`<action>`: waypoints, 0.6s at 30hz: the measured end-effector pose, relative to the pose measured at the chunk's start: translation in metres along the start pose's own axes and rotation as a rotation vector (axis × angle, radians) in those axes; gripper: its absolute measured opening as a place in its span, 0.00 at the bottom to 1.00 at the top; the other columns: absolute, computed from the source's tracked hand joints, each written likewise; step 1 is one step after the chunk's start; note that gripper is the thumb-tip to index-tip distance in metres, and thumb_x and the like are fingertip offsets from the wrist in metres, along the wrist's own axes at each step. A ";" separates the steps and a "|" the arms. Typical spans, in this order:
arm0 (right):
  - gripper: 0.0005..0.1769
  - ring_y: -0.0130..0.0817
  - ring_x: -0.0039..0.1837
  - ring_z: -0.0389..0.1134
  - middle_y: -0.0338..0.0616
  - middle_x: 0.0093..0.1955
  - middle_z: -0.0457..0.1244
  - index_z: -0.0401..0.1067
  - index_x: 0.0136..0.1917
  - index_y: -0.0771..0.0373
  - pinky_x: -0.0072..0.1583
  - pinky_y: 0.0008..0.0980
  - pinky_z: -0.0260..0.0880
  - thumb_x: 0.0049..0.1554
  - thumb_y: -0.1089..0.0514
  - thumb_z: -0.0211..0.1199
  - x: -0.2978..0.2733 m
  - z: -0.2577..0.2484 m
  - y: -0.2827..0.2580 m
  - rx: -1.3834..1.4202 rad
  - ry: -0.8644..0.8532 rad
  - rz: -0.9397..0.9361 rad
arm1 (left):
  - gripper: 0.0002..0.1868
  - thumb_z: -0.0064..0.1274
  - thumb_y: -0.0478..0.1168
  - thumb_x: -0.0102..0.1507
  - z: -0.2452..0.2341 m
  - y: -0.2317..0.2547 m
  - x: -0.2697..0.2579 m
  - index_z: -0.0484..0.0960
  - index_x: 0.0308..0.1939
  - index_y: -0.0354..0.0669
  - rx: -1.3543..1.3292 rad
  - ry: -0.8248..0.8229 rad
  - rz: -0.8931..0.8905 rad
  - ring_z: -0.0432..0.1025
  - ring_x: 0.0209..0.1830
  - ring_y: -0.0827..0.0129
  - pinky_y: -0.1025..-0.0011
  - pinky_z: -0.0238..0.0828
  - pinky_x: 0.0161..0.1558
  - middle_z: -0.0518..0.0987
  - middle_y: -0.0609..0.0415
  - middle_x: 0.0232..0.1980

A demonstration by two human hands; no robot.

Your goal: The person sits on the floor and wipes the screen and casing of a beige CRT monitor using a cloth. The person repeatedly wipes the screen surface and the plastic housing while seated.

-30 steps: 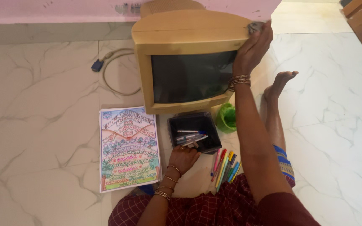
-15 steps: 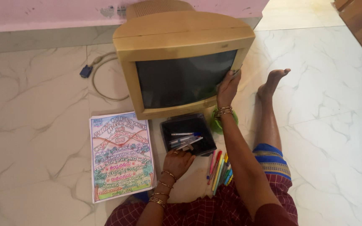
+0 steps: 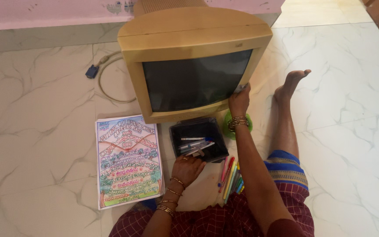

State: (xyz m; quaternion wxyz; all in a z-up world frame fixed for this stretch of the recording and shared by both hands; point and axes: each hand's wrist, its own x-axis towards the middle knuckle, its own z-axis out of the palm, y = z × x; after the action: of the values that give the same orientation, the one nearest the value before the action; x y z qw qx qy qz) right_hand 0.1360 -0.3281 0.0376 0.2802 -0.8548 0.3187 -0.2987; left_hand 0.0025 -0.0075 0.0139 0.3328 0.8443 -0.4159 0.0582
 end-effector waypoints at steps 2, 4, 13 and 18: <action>0.43 0.68 0.58 0.69 0.69 0.57 0.67 0.44 0.81 0.59 0.57 0.58 0.70 0.57 0.66 0.56 0.004 -0.004 0.006 0.004 -0.094 0.035 | 0.19 0.52 0.50 0.68 0.000 0.001 0.000 0.80 0.25 0.47 -0.014 0.013 0.003 0.74 0.28 0.62 0.62 0.68 0.40 0.80 0.54 0.27; 0.46 0.68 0.56 0.68 0.69 0.58 0.66 0.41 0.81 0.58 0.53 0.58 0.70 0.54 0.68 0.54 0.013 -0.014 0.006 0.090 -0.085 -0.053 | 0.19 0.52 0.50 0.68 0.000 0.001 0.001 0.80 0.26 0.47 -0.025 0.029 0.000 0.74 0.28 0.63 0.62 0.68 0.40 0.81 0.54 0.28; 0.26 0.64 0.51 0.70 0.63 0.48 0.69 0.63 0.70 0.60 0.52 0.56 0.71 0.59 0.63 0.59 0.013 -0.020 0.043 -0.207 -0.220 -0.112 | 0.18 0.54 0.50 0.68 0.007 -0.003 -0.003 0.80 0.26 0.47 0.002 0.033 0.024 0.74 0.29 0.63 0.62 0.68 0.40 0.80 0.55 0.26; 0.23 0.60 0.50 0.71 0.64 0.52 0.68 0.71 0.57 0.63 0.49 0.48 0.73 0.48 0.58 0.69 0.012 -0.025 0.061 -0.271 -0.104 -0.399 | 0.19 0.54 0.51 0.68 0.006 -0.003 -0.005 0.80 0.26 0.47 0.015 0.055 0.026 0.74 0.29 0.64 0.63 0.68 0.41 0.81 0.55 0.28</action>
State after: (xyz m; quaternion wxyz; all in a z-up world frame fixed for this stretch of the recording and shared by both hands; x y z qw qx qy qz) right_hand 0.1032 -0.3832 0.0180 0.1144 -0.9448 0.1661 -0.2581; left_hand 0.0003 -0.0067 0.0064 0.3368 0.8395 -0.4169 0.0889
